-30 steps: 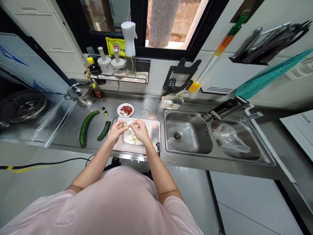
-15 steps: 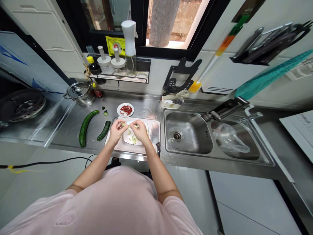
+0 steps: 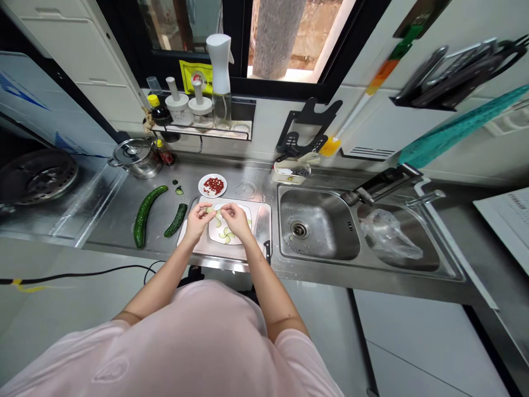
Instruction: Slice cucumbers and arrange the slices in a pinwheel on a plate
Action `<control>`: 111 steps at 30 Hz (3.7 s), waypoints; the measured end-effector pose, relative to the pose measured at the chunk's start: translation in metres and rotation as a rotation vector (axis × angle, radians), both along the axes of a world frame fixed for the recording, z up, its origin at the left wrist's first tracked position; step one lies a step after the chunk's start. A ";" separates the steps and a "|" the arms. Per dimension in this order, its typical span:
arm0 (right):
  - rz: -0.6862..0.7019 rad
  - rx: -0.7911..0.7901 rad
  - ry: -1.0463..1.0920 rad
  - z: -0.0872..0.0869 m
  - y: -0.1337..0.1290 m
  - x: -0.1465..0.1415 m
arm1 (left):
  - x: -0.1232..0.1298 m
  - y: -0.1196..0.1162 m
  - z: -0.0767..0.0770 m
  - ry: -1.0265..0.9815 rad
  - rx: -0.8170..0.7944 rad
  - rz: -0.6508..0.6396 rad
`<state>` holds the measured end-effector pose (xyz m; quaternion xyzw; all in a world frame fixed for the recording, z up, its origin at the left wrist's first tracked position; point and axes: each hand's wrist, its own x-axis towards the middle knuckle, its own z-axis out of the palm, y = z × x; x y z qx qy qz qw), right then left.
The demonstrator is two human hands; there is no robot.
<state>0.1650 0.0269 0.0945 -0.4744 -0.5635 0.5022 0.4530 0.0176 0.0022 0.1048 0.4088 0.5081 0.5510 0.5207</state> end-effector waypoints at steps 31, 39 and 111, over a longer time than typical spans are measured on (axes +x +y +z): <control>0.072 -0.080 -0.885 -0.069 0.022 -0.027 | -0.019 0.019 -0.075 1.027 -0.154 -0.059; 0.078 -0.070 -0.931 -0.073 0.022 -0.028 | -0.020 0.022 -0.082 1.104 -0.076 -0.073; 0.080 0.048 -1.155 -0.072 0.002 -0.016 | -0.034 0.019 -0.082 1.411 0.277 -0.419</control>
